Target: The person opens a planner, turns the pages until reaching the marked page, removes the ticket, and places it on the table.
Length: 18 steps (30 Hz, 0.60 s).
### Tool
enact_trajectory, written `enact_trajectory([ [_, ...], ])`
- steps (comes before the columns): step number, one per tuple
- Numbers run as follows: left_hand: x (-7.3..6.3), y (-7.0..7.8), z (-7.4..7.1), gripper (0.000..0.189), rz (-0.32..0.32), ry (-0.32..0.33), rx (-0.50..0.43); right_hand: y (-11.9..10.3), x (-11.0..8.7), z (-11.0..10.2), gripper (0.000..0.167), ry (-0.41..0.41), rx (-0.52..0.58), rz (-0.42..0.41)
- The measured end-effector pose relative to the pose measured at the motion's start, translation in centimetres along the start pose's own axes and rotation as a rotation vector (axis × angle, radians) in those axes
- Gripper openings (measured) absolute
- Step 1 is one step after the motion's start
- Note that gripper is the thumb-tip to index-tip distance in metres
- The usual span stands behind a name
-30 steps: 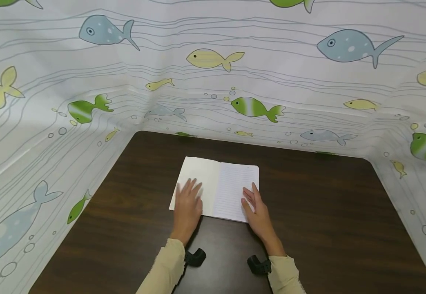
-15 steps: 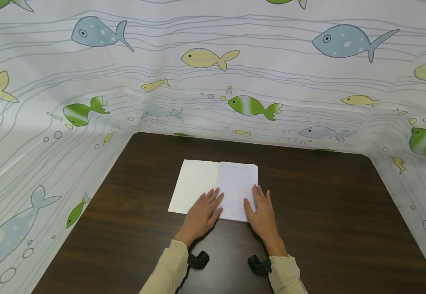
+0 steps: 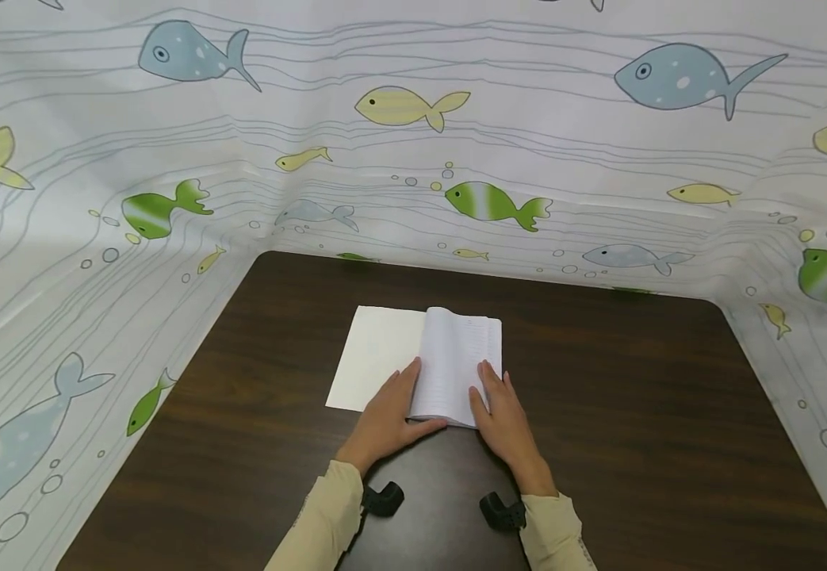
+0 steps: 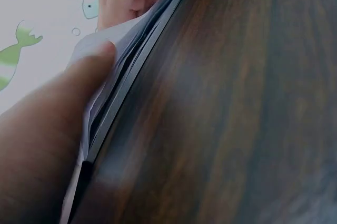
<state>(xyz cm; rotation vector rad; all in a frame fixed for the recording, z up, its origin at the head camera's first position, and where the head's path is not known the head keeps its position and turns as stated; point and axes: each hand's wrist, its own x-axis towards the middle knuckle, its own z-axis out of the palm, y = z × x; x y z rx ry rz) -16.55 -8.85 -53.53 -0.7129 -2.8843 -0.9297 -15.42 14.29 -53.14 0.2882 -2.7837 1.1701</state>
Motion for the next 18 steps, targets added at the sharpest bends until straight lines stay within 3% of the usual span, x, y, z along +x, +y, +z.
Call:
enact_trajectory([
  [10,-0.32,-0.33,-0.05,0.096,0.093,0.071,0.0,-0.04,-0.07,-0.09,0.056,0.028,0.048,0.013],
  [14,-0.28,-0.54,-0.12,0.101,0.162,0.193,0.017,-0.2,-0.09,-0.01,0.057,0.032,0.085,0.042],
  [18,-0.14,-0.34,-0.43,0.115,0.192,0.387,0.022,-0.31,-0.23,0.01,0.058,0.041,0.113,0.048],
])
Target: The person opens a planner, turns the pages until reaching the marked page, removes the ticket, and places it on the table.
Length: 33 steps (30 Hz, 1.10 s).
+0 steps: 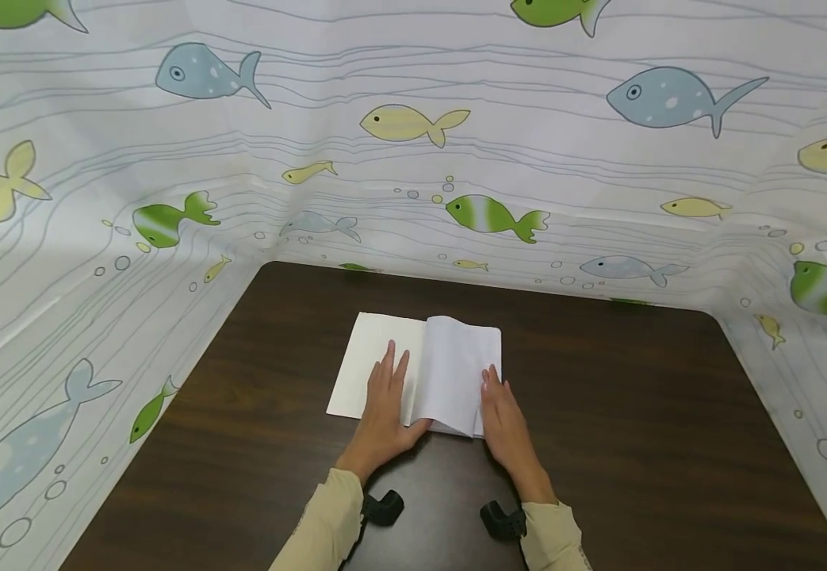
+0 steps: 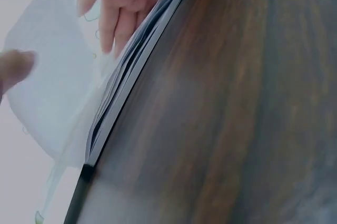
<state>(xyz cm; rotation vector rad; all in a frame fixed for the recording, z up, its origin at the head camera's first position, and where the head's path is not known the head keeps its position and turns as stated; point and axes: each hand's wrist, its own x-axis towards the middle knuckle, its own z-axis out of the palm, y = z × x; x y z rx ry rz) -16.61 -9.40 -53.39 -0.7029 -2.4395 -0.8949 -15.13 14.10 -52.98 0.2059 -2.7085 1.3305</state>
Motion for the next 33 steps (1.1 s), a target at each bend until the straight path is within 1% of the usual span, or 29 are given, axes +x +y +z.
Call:
enact_trajectory([
  [2,0.1,0.2,-0.1,0.119,-0.025,0.106,0.005,0.0,-0.1,0.0,0.058,0.006,0.006,-0.001],
  [3,0.1,0.3,-0.2,0.117,-0.06,0.175,0.014,0.0,-0.1,0.0,0.058,0.007,0.002,-0.004],
  [5,0.2,0.4,-0.4,0.114,-0.15,0.306,0.05,0.1,-0.1,0.1,0.058,0.008,-0.01,-0.007],
  [7,0.3,0.5,-0.6,0.109,-0.249,0.406,0.095,0.2,0.0,0.2,0.059,0.007,-0.032,-0.008],
  [8,0.3,0.5,-0.7,0.106,-0.287,0.445,0.123,0.2,0.0,0.2,0.059,0.005,-0.047,-0.009],
  [9,0.3,0.5,-0.8,0.105,-0.319,0.467,0.152,0.3,0.0,0.2,0.06,0.003,-0.059,-0.012],
  [10,0.3,0.5,-0.9,0.104,-0.329,0.471,0.179,0.3,0.0,0.2,0.061,0.002,-0.066,-0.015],
  [11,0.3,0.4,-1.0,0.103,-0.329,0.469,0.202,0.3,0.0,0.1,0.062,0.004,-0.073,-0.02],
  [12,0.3,0.3,-1.0,0.098,-0.308,0.459,0.228,0.4,0.0,0.1,0.062,0.002,-0.078,-0.023],
  [14,0.3,-0.1,-0.9,0.086,-0.23,0.422,0.247,0.4,0.0,0.1,0.063,0.004,-0.086,-0.037],
  [15,0.3,-0.2,-0.8,0.079,-0.186,0.388,0.236,0.5,0.0,0.1,0.064,0.005,-0.086,-0.043],
  [16,0.3,-0.3,-0.6,0.072,-0.136,0.34,0.215,0.5,0.0,0.1,0.064,0.008,-0.086,-0.047],
  [17,0.2,-0.4,-0.5,0.064,-0.092,0.272,0.186,0.6,0.0,0.1,0.064,0.01,-0.087,-0.05],
  [18,0.1,-0.4,-0.3,0.056,-0.053,0.185,0.155,0.6,0.0,0.2,0.063,0.016,-0.084,-0.052],
  [19,0.0,-0.3,-0.1,0.052,-0.021,0.08,0.126,0.7,0.0,0.2,0.063,0.025,-0.081,-0.051],
  [20,-0.2,-0.2,0.0,0.052,-0.011,-0.031,0.105,0.7,0.0,0.2,0.062,0.036,-0.077,-0.049],
  [22,-0.5,0.2,0.3,0.054,-0.01,-0.227,0.091,0.8,0.0,0.3,0.06,0.065,-0.072,-0.053],
  [23,-0.6,0.4,0.4,0.056,-0.018,-0.302,0.102,0.8,0.1,0.3,0.058,0.086,-0.07,-0.058],
  [24,-0.7,0.6,0.5,0.057,-0.021,-0.359,0.119,0.8,0.1,0.3,0.056,0.107,-0.067,-0.061],
  [25,-0.8,0.8,0.5,0.058,-0.024,-0.398,0.132,0.8,0.2,0.2,0.055,0.126,-0.066,-0.062],
  [26,-0.8,1.0,0.5,0.059,-0.037,-0.41,0.141,0.8,0.2,0.2,0.054,0.139,-0.07,-0.067],
  [29,-0.8,1.4,0.5,0.059,-0.048,-0.404,0.154,0.8,0.2,0.1,0.053,0.154,-0.092,-0.072],
  [33,-0.6,1.5,0.4,0.059,-0.044,-0.406,0.16,0.8,0.2,-0.1,0.056,0.142,-0.137,-0.044],
])
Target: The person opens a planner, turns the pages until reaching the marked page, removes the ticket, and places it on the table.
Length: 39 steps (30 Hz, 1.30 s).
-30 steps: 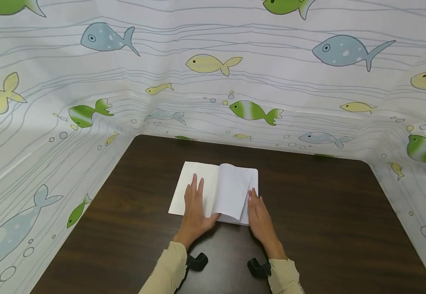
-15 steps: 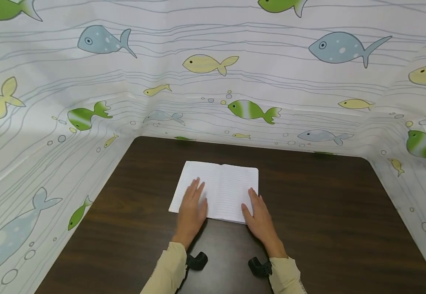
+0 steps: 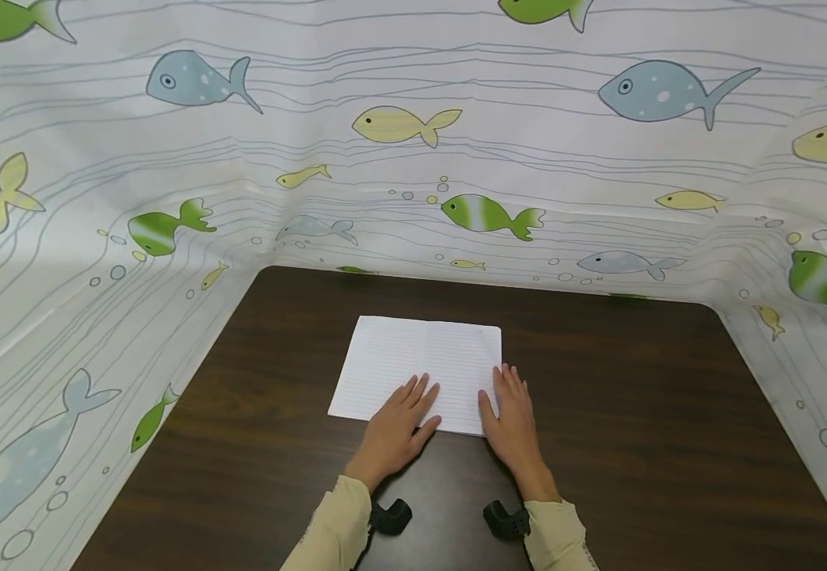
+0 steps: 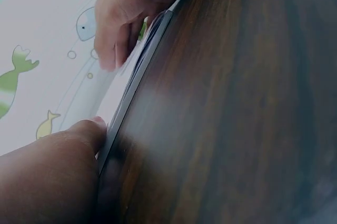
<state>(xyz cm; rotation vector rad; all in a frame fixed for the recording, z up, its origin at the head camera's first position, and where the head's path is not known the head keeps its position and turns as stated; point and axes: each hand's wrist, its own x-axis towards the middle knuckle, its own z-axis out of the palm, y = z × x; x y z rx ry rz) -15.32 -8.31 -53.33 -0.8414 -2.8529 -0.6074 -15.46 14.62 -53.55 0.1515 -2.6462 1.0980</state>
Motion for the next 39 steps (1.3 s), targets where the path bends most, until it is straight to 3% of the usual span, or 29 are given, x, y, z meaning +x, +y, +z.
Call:
enact_trajectory([
  [7,0.0,0.0,0.1,0.059,0.005,0.02,-0.011,0.1,0.0,0.1,0.063,-0.037,-0.069,0.075],
  [13,-0.1,-0.1,0.1,0.064,-0.011,0.038,-0.052,0.0,-0.2,0.1,0.067,-0.084,-0.11,0.083],
  [23,0.0,-0.2,-0.1,0.114,-0.169,-0.018,-0.206,0.1,-0.2,0.4,0.063,-0.121,-0.149,0.05],
  [28,0.1,-0.5,-0.5,0.11,-0.174,0.004,-0.274,-0.2,-0.1,0.1,0.061,-0.158,-0.163,0.047],
  [34,-0.1,-1.0,-0.7,0.089,-0.141,0.046,-0.33,-0.1,-0.2,0.2,0.056,-0.151,-0.154,0.041],
  [37,-0.1,-1.0,-0.7,0.083,-0.134,0.095,-0.369,-0.1,-0.3,0.2,0.054,-0.118,-0.13,0.038],
  [39,0.0,-1.0,-0.6,0.084,-0.167,0.158,-0.417,0.0,-0.4,0.3,0.054,-0.104,-0.129,0.037],
])
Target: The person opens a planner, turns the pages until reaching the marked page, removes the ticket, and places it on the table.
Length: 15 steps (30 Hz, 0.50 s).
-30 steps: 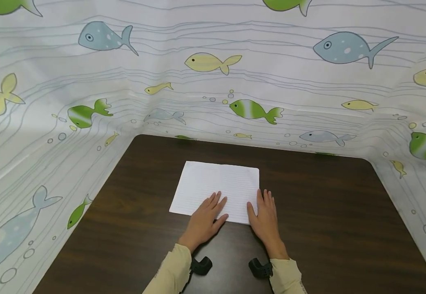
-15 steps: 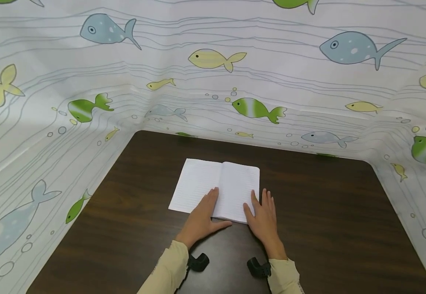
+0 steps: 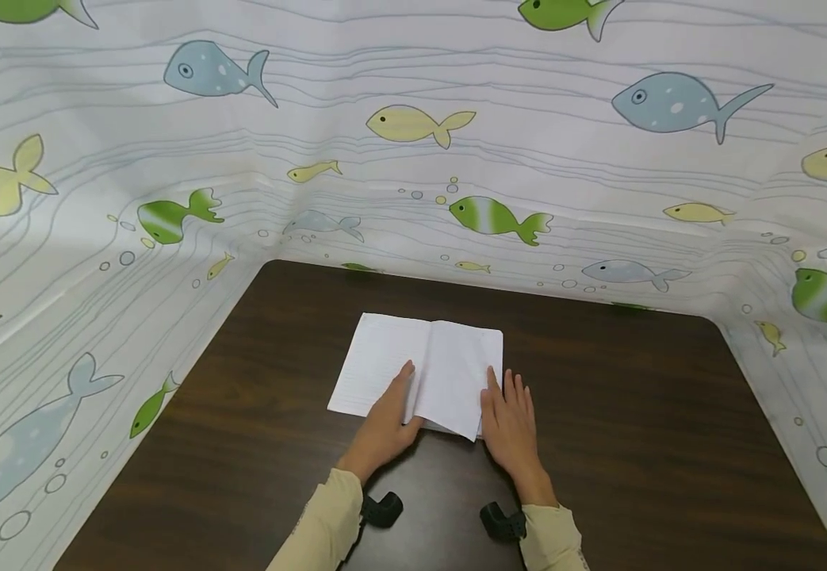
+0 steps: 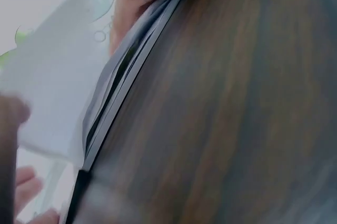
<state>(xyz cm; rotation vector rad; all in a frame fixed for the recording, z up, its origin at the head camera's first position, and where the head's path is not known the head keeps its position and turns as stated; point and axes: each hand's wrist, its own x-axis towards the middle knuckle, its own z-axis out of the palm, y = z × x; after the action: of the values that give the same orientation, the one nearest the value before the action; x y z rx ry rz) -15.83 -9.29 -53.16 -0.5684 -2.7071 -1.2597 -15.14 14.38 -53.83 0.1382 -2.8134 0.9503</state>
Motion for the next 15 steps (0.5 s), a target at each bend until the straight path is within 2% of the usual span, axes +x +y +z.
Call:
enact_trajectory([
  [2,0.04,0.02,0.18,0.087,-0.025,0.104,-0.054,0.1,-0.03,0.12,0.056,0.002,-0.006,0.002],
  [4,0.1,0.08,0.29,0.088,-0.038,0.259,-0.074,0.19,-0.06,0.15,0.058,-0.008,-0.027,-0.002],
  [6,0.24,0.07,0.25,0.086,-0.02,0.441,-0.021,0.21,-0.03,0.1,0.06,-0.014,-0.042,-0.011],
  [8,0.39,0.14,0.07,0.083,0.011,0.603,0.076,0.18,0.0,-0.01,0.061,-0.017,-0.052,-0.021],
  [10,0.53,0.12,-0.15,0.082,0.033,0.713,0.188,0.16,0.02,-0.1,0.062,-0.016,-0.056,-0.026],
  [12,0.58,0.03,-0.29,0.08,0.05,0.724,0.302,0.19,0.01,-0.1,0.062,-0.014,-0.052,-0.024],
  [15,0.56,-0.26,-0.24,0.069,0.104,0.638,0.394,0.22,-0.01,-0.1,0.063,-0.011,-0.046,-0.019],
])
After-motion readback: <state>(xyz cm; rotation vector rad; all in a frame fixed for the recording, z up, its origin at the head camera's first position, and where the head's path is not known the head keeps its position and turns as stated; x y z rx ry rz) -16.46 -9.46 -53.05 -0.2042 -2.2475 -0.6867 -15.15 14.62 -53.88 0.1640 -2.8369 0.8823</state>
